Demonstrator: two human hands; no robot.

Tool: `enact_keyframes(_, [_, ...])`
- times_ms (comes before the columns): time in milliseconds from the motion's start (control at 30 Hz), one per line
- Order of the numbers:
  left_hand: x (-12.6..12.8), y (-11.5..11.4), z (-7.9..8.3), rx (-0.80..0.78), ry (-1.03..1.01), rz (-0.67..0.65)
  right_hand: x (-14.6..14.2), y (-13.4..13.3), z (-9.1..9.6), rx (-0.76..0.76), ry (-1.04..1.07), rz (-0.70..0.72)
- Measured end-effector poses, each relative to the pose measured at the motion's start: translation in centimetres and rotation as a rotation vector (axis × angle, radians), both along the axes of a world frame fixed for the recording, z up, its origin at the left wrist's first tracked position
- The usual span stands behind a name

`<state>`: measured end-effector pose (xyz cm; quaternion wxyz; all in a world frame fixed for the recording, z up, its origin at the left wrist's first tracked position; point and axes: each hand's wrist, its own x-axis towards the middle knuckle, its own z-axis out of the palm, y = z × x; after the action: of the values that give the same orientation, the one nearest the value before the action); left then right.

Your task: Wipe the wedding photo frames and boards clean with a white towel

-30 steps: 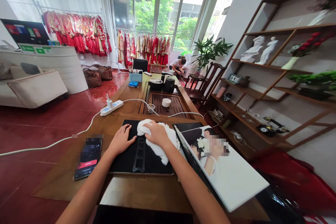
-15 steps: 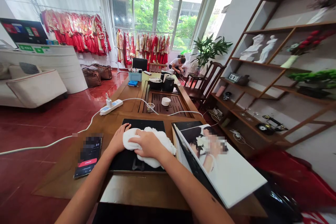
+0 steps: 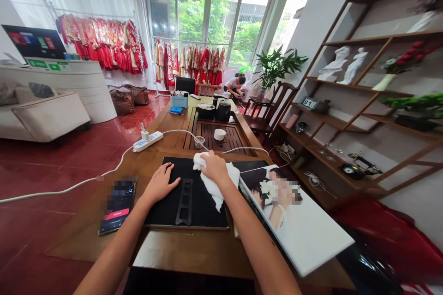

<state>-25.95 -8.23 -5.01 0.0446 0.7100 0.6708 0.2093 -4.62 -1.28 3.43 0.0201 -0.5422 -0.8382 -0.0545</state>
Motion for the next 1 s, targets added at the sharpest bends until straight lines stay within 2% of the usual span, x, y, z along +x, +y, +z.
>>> enact_keyframes(100, [0.0,0.0,0.1,-0.007,0.003,-0.004,-1.3,-1.5,-0.1,-0.032,0.037,0.106])
enact_keyframes(267, [-0.2,-0.2,0.2,-0.022,0.036,-0.020,-2.8,-5.4,0.3,-0.110,0.081,0.443])
enact_keyframes(433, [-0.3,-0.1,-0.2,0.005,0.046,-0.015,-1.9,-8.4,1.0,-0.203,0.014,0.643])
enact_keyframes(567, [-0.3,0.0,-0.3,0.028,0.005,-0.005,-0.5,-8.9,1.1,-0.216,-0.059,0.764])
enact_keyframes(667, [-0.2,0.0,-0.1,0.029,-0.014,-0.010,0.4,-7.5,1.2,-0.128,-0.132,0.654])
enact_keyframes(767, [-0.1,-0.2,0.0,0.029,-0.012,-0.021,1.2,-5.1,1.4,-0.049,-0.190,0.414])
enact_keyframes(867, [-0.1,-0.2,0.0,0.037,-0.011,-0.026,1.7,-3.3,1.4,-0.040,-0.173,0.210])
enact_keyframes(933, [-0.1,-0.2,0.0,0.041,-0.010,-0.029,1.5,-3.0,1.4,-0.057,-0.115,0.176])
enact_keyframes(1000, [-0.1,-0.2,0.0,0.040,-0.012,-0.030,1.0,-3.8,1.5,-0.087,-0.040,0.239])
